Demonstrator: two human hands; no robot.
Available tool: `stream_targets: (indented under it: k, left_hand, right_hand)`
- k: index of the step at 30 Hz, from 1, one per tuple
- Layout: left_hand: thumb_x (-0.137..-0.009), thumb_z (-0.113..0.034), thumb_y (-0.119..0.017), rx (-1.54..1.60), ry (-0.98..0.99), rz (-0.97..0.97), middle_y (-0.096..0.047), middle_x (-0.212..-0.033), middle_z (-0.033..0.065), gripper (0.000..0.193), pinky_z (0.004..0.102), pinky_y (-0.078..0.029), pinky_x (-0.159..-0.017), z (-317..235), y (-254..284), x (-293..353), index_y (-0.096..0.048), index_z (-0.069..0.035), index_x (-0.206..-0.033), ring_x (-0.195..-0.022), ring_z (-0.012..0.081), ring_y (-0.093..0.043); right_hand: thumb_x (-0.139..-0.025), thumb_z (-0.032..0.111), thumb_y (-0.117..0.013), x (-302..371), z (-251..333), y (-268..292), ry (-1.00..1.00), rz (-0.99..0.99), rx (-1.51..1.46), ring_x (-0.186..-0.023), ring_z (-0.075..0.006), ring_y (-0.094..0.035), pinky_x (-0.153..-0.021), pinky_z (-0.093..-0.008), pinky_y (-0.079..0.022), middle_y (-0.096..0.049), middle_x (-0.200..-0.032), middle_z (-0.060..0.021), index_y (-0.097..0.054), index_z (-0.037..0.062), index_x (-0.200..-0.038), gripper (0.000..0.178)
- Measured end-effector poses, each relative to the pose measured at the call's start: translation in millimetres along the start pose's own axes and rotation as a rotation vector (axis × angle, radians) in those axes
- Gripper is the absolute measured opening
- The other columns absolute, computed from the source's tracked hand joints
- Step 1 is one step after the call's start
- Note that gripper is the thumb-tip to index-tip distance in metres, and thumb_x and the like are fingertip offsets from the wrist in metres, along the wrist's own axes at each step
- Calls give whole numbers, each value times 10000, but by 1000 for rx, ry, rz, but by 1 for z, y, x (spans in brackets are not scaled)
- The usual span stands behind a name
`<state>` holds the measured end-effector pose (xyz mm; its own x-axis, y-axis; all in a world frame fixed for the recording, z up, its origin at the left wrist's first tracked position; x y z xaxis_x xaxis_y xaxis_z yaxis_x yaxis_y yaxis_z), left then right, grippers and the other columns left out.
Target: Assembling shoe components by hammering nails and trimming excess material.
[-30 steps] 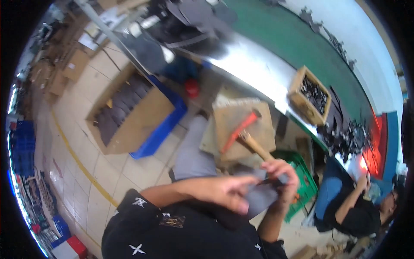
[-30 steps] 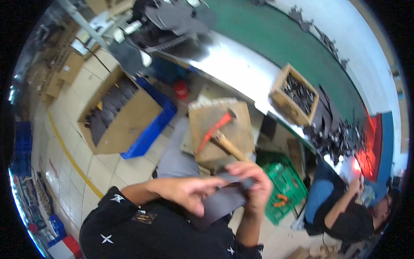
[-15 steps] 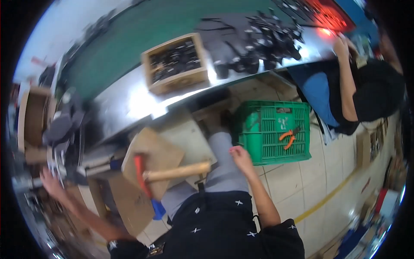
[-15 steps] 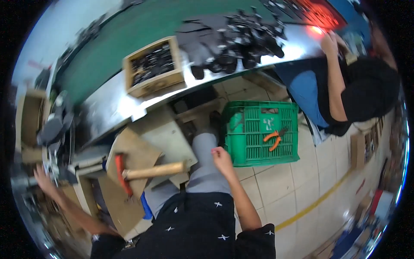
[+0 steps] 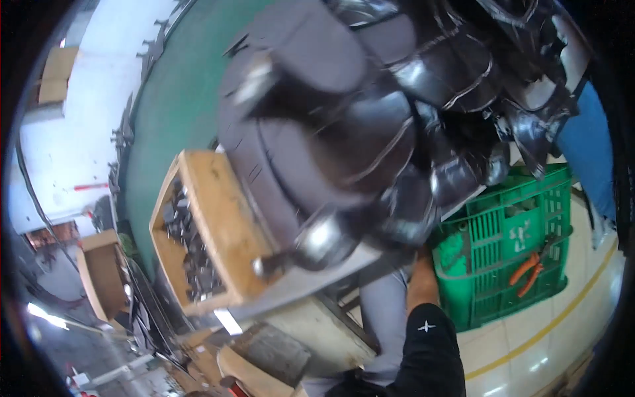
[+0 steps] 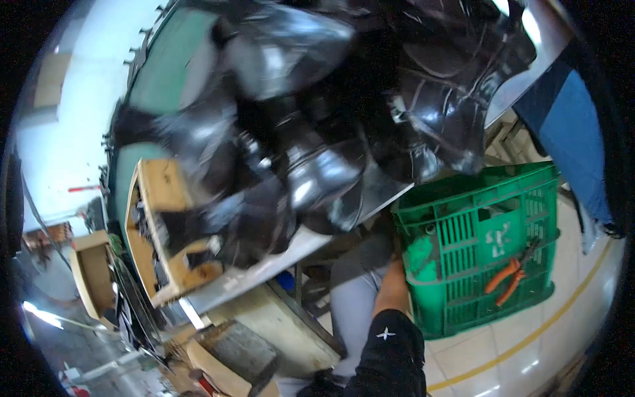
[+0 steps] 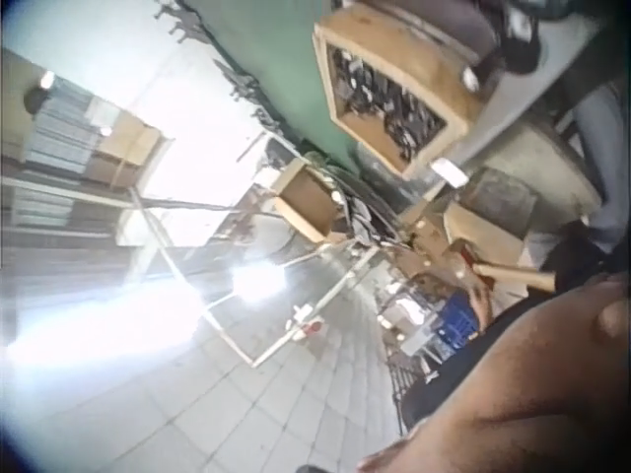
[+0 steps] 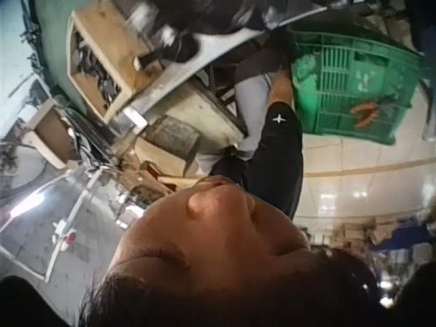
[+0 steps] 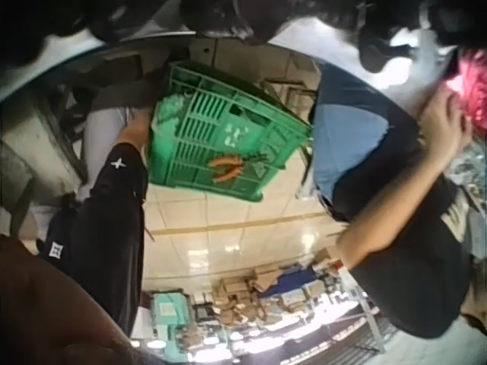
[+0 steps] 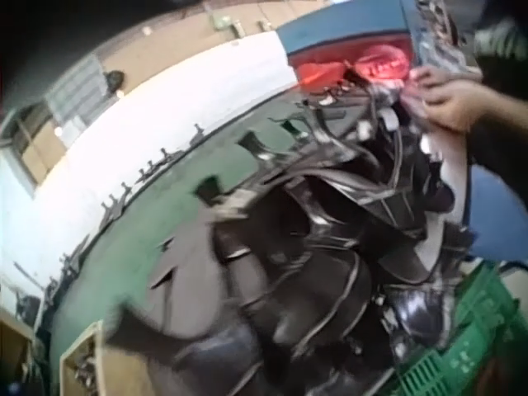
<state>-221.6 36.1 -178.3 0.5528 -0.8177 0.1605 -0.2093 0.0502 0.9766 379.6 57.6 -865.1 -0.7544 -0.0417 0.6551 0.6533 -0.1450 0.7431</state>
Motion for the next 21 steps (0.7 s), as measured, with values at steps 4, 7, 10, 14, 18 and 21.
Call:
stream_targets:
  k: [4,7,10,14,18,21]
  left_hand:
    - [-1030,-358,-532,-65,39,69,-580,-1304,176,457,425,-454,-977,-10,-37,-27,-558,-10,-1326,-1118,295,-579]
    - [-1028,-349,-535,-83,64,72,-585,-1293,170,449,418,-454,-975,-15,-48,-41,-561,-6,-1317,-1113,289,-580]
    - [-1027,-340,-537,-94,60,73,-590,-1282,163,441,412,-455,-973,-22,-52,-50,-564,-1,-1308,-1107,282,-582]
    - [-1025,-328,-541,-99,61,61,-597,-1268,155,431,402,-457,-970,-23,-50,-57,-568,6,-1295,-1100,274,-583]
    - [-1022,-316,-544,-101,66,67,-604,-1253,147,420,393,-458,-967,-23,-50,-64,-572,12,-1283,-1093,265,-585]
    - [-1021,-307,-547,-103,69,63,-609,-1242,141,412,386,-459,-965,-25,-50,-68,-575,17,-1274,-1087,259,-586]
  right_hand:
    - [-865,177,-580,-7,-10,-24,-81,2,19,-948,-396,-660,-834,-439,-533,-696,-979,-221,-672,24,-989,217]
    - [-850,165,-590,-7,-17,-41,-102,7,22,-932,-394,-661,-825,-442,-533,-695,-967,-219,-671,24,-972,203]
    - [-836,153,-600,-2,-24,-51,-126,5,10,-916,-393,-661,-815,-444,-534,-695,-954,-218,-670,25,-956,188]
    - [-817,136,-613,9,-29,-52,-126,13,5,-895,-391,-661,-802,-447,-534,-694,-938,-216,-668,25,-934,170]
    - [-798,120,-627,16,-29,-48,-119,1,-5,-874,-389,-661,-789,-450,-535,-693,-921,-214,-667,26,-912,153]
    - [-784,108,-637,18,-29,-46,-126,3,-1,-859,-388,-661,-780,-452,-535,-693,-909,-213,-666,26,-895,142]
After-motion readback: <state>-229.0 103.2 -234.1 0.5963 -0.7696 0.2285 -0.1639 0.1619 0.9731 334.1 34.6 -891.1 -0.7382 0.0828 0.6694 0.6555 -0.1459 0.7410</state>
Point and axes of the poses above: each hand's wrist, its own x-axis away from the middle knuckle, its own y-axis out of the back of the hand, z = x × y, the point moved 9 cm from there along -x, towards the middle knuckle
